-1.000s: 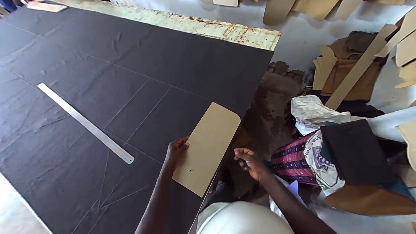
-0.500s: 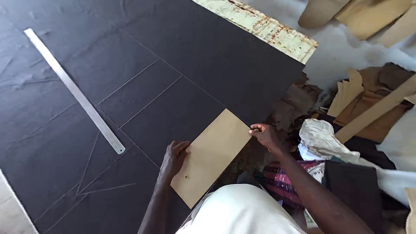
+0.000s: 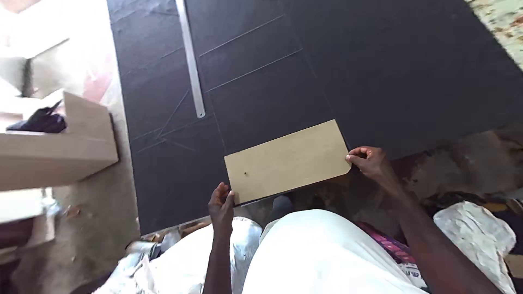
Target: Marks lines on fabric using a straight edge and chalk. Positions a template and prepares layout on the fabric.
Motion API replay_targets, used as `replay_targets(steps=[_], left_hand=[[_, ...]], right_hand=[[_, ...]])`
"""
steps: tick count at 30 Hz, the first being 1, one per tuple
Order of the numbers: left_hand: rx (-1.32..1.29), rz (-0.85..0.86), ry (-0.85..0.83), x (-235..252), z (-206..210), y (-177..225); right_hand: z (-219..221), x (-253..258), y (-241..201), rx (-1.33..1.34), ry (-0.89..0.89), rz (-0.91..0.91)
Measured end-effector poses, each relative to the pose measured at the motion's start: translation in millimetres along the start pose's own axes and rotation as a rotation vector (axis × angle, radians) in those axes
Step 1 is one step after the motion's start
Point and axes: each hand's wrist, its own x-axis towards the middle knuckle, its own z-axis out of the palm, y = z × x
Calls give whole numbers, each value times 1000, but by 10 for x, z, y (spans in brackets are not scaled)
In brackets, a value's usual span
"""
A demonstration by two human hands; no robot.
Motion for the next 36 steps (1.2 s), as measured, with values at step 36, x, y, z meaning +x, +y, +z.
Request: replay_targets(steps=[36], left_hand=[[-429, -85, 59, 66, 89, 25]], right_hand=[[-187, 352, -89, 52, -111, -28]])
